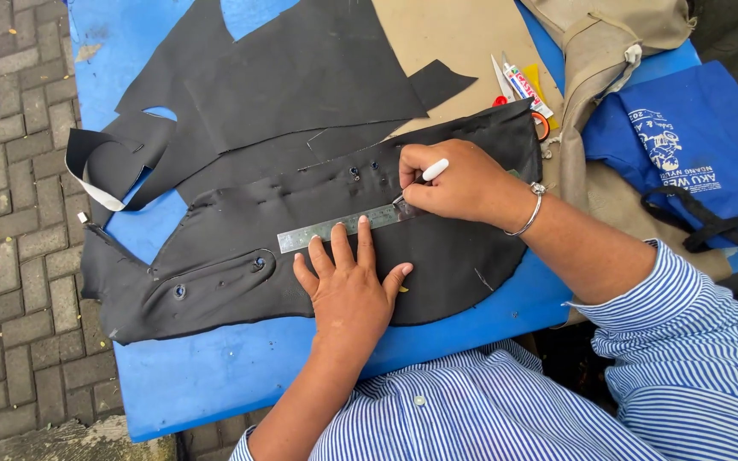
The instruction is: Marking points on a piece of black leather using a metal ruler and a white marker for future processing.
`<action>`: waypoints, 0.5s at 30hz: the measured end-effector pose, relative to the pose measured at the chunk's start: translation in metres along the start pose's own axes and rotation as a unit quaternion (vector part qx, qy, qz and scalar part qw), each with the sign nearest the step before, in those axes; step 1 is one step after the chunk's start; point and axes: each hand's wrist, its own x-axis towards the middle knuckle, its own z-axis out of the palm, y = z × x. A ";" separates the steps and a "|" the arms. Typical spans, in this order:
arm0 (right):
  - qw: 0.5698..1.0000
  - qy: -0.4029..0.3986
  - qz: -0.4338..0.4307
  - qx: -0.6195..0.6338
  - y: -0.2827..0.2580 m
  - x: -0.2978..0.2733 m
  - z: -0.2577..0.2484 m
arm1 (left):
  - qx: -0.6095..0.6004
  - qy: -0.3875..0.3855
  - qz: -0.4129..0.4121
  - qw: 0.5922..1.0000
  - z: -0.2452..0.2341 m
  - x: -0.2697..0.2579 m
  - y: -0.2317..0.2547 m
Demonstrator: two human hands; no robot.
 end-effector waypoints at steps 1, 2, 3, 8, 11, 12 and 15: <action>1.000 0.000 0.000 0.001 0.001 -0.001 0.000 | 0.001 -0.001 0.000 1.000 0.001 0.000 0.000; 1.000 0.004 -0.002 0.009 0.002 -0.001 0.000 | 0.004 0.003 -0.001 1.000 0.002 0.000 0.000; 1.000 0.008 -0.005 0.016 0.003 -0.002 0.000 | 0.006 0.008 -0.002 1.000 0.003 0.001 0.000; 1.000 0.016 0.001 0.015 0.009 -0.009 -0.010 | 0.011 0.014 0.006 1.000 0.001 0.000 -0.004; 0.999 0.029 0.016 0.005 0.021 -0.016 -0.020 | 0.014 0.009 0.007 1.000 -0.001 0.001 -0.005; 0.999 0.038 0.028 -0.002 0.026 -0.019 -0.023 | 0.016 0.003 0.005 1.000 -0.002 0.002 -0.005; 0.997 0.057 0.047 -0.010 0.050 -0.027 -0.031 | 0.017 0.004 0.007 1.000 -0.004 0.002 -0.006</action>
